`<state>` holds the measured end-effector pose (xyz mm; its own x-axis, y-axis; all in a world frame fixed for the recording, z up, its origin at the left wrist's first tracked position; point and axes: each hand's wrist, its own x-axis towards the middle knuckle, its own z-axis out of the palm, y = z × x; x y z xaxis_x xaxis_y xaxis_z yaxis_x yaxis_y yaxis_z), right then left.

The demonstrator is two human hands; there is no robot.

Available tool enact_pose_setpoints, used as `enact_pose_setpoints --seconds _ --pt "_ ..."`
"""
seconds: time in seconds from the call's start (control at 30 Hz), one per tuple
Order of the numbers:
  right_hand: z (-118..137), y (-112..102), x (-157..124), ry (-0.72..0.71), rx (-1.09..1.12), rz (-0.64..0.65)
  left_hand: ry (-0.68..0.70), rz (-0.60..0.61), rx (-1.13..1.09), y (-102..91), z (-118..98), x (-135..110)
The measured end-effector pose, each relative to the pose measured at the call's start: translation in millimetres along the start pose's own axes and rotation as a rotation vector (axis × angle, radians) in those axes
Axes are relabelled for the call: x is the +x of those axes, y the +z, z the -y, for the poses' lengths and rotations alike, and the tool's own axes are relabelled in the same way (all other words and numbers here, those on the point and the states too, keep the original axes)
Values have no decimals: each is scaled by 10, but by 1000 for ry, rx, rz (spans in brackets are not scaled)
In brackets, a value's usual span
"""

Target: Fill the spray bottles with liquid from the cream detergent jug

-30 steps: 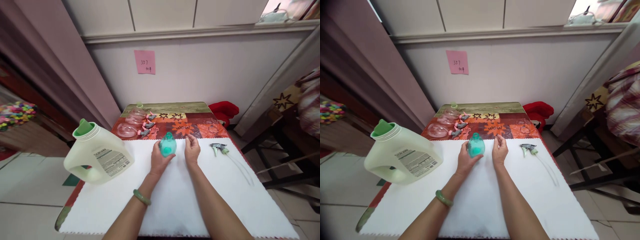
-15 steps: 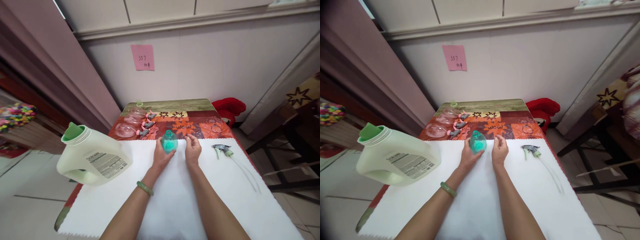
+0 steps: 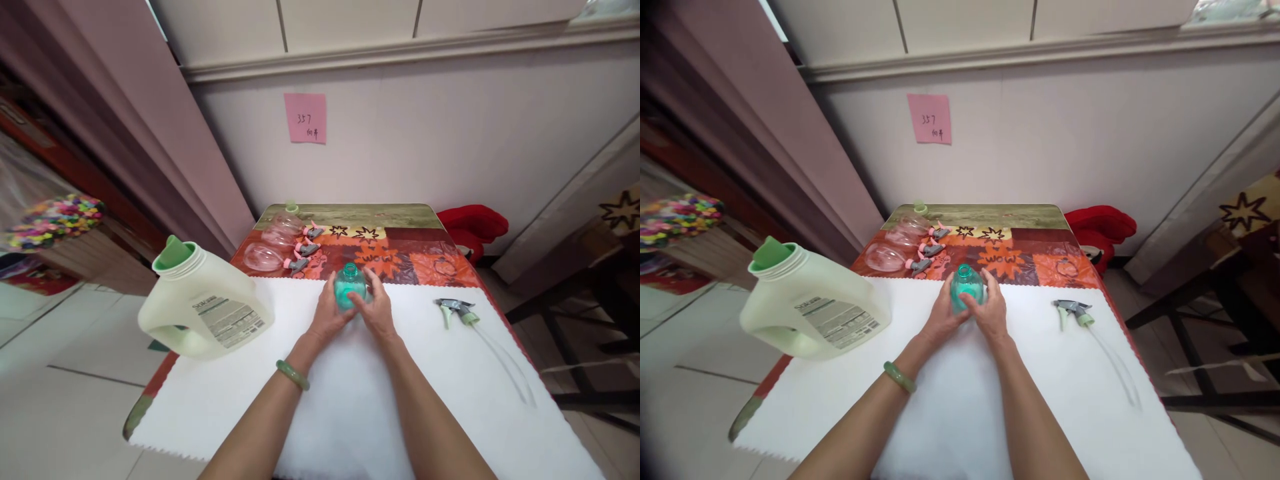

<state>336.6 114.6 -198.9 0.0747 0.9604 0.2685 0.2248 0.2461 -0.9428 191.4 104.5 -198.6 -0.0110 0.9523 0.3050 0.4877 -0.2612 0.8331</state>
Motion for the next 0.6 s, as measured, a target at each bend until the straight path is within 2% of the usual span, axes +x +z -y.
enact_pose_setpoints --seconds 0.1,0.2,0.33,0.43,0.5,0.6 --pt "-29 2 -5 -47 -93 9 13 -13 54 -66 -40 -110" --pt "-47 -18 -18 -114 -28 -62 50 -88 150 -278 -164 -385" --pt "-41 -64 -46 -207 56 -281 244 -363 368 -807 -371 -893" --pt "37 -81 -95 -316 57 -399 264 -607 430 -1287 -427 -1215" --pt "140 -76 -166 -436 42 -375 198 -756 442 -1591 -392 -1363" --pt "335 -39 -329 -609 27 -177 32 -951 402 -1973 -273 -1473"
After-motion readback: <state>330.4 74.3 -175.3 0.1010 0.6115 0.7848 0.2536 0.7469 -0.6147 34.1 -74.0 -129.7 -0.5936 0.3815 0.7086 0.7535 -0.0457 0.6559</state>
